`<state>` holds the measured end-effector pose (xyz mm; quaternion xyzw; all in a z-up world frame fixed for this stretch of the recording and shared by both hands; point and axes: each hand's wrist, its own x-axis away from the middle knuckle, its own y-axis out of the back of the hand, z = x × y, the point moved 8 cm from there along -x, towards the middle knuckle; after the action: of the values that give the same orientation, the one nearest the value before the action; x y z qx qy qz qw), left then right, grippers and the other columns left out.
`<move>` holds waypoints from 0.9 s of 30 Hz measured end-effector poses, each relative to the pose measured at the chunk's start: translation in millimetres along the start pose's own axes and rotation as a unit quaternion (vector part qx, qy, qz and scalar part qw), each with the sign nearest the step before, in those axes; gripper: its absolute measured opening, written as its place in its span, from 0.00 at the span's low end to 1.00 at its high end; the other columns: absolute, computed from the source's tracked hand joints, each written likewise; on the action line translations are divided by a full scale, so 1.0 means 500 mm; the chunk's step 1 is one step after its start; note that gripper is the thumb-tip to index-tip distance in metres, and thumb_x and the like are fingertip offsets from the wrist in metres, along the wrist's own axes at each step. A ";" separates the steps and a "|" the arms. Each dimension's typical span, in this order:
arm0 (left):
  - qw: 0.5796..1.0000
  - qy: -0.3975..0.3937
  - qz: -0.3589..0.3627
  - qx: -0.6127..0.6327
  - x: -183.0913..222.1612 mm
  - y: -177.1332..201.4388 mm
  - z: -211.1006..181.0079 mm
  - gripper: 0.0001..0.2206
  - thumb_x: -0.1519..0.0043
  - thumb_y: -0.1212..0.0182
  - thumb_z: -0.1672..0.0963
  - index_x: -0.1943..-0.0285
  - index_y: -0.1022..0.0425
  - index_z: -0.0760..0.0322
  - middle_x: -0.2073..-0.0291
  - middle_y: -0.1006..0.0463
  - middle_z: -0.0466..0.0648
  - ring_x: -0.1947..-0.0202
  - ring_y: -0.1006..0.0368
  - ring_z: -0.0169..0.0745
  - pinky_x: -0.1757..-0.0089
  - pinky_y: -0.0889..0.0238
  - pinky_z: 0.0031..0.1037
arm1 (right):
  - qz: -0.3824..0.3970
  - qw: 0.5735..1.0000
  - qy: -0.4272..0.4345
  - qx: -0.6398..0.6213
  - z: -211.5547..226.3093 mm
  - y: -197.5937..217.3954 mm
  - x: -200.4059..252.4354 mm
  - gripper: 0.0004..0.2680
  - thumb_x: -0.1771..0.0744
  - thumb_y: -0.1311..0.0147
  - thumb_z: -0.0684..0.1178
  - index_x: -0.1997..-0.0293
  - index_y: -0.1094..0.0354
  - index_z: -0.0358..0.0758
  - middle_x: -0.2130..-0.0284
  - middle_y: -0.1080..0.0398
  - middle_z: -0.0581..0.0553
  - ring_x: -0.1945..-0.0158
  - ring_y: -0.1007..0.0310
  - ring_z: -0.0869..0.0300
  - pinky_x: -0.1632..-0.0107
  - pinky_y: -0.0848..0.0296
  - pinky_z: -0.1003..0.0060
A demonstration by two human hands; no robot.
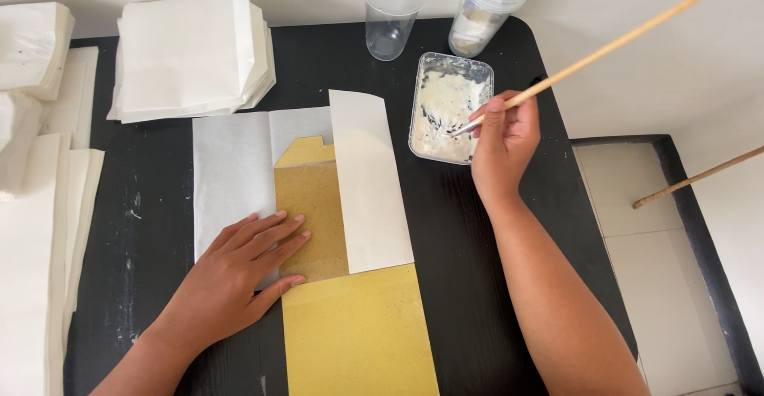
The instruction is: A person is manually assembling a paper bag by applying glue with a brush and folding the paper along pre-defined lines.
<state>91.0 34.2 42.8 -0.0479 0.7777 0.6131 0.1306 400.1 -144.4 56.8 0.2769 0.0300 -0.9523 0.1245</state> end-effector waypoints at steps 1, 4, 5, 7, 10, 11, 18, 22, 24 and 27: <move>1.000 0.002 0.000 -0.001 0.000 -0.001 0.000 0.26 0.37 0.41 0.47 0.30 0.31 0.56 0.32 0.30 0.44 0.29 0.38 0.45 0.36 0.45 0.42 | 0.001 1.000 0.000 -0.001 0.001 -0.001 -0.001 0.08 0.26 0.55 0.52 0.57 0.40 0.40 0.73 0.32 0.47 0.71 0.33 0.65 0.66 0.29 0.71; 1.000 0.008 0.001 0.008 0.000 -0.002 0.002 0.26 0.36 0.42 0.47 0.30 0.31 0.56 0.31 0.30 0.44 0.29 0.39 0.46 0.36 0.46 0.43 | -0.002 0.999 0.040 -0.011 0.016 0.001 0.000 0.11 0.27 0.53 0.58 0.57 0.40 0.40 0.73 0.33 0.47 0.71 0.34 0.64 0.66 0.29 0.70; 1.000 0.004 -0.002 0.009 0.001 -0.001 0.001 0.25 0.35 0.42 0.47 0.30 0.31 0.57 0.32 0.30 0.45 0.29 0.39 0.46 0.36 0.45 0.44 | 0.002 0.998 0.058 -0.009 0.018 -0.001 0.002 0.10 0.26 0.53 0.56 0.56 0.39 0.40 0.71 0.32 0.46 0.70 0.33 0.64 0.64 0.31 0.70; 1.000 0.007 -0.006 0.006 0.003 -0.002 0.003 0.25 0.35 0.43 0.47 0.30 0.31 0.57 0.32 0.30 0.46 0.29 0.39 0.47 0.36 0.45 0.45 | 0.009 0.997 0.077 -0.013 0.024 -0.006 0.012 0.09 0.26 0.52 0.54 0.55 0.39 0.40 0.70 0.31 0.46 0.68 0.32 0.63 0.62 0.32 0.69; 1.000 0.011 -0.004 0.014 0.007 -0.007 0.003 0.25 0.33 0.45 0.47 0.29 0.32 0.59 0.33 0.29 0.48 0.30 0.39 0.50 0.42 0.40 0.46 | 0.020 0.993 0.113 -0.009 0.068 -0.024 0.041 0.10 0.26 0.52 0.54 0.54 0.40 0.37 0.69 0.31 0.40 0.64 0.25 0.56 0.59 0.28 0.65; 1.000 0.016 0.000 0.025 0.007 -0.009 0.005 0.26 0.32 0.46 0.47 0.28 0.33 0.60 0.33 0.30 0.48 0.30 0.39 0.51 0.41 0.41 0.46 | 0.052 0.994 0.093 -0.017 0.090 -0.047 0.052 0.11 0.26 0.52 0.56 0.54 0.40 0.36 0.69 0.32 0.40 0.64 0.25 0.56 0.61 0.25 0.66; 0.992 0.116 0.041 0.028 0.016 -0.023 0.023 0.26 0.33 0.45 0.44 0.30 0.32 0.57 0.34 0.31 0.49 0.30 0.40 0.51 0.37 0.47 0.48 | 0.267 0.931 -0.157 -0.193 0.142 -0.232 0.136 0.08 0.29 0.49 0.47 0.53 0.41 0.34 0.68 0.27 0.33 0.68 0.24 0.58 0.59 0.20 0.66; 0.990 0.136 0.042 0.009 0.021 -0.020 0.029 0.29 0.34 0.45 0.43 0.29 0.33 0.58 0.32 0.34 0.51 0.30 0.41 0.54 0.36 0.49 0.51 | 0.338 0.910 -0.147 -0.192 0.158 -0.356 0.111 0.08 0.30 0.45 0.45 0.54 0.39 0.33 0.68 0.27 0.34 0.67 0.24 0.58 0.58 0.19 0.64; 0.988 0.144 0.044 -0.020 0.023 -0.015 0.029 0.33 0.35 0.48 0.40 0.28 0.35 0.59 0.31 0.36 0.53 0.28 0.44 0.60 0.35 0.52 0.55 | 0.380 0.893 -0.130 -0.205 0.149 -0.429 0.093 0.06 0.30 0.44 0.43 0.53 0.38 0.36 0.67 0.26 0.39 0.66 0.22 0.60 0.57 0.20 0.68; 0.988 0.145 0.015 -0.055 0.025 -0.017 0.031 0.36 0.38 0.46 0.38 0.26 0.37 0.59 0.30 0.37 0.52 0.29 0.45 0.67 0.36 0.51 0.59 | 0.371 0.891 -0.170 -0.197 0.132 -0.525 0.078 0.05 0.31 0.47 0.40 0.54 0.39 0.36 0.67 0.27 0.37 0.70 0.24 0.61 0.60 0.19 0.69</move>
<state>83.1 48.1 28.3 -0.1316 0.7538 0.6438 0.0048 267.5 92.4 88.8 0.0716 0.0905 -0.8437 0.5243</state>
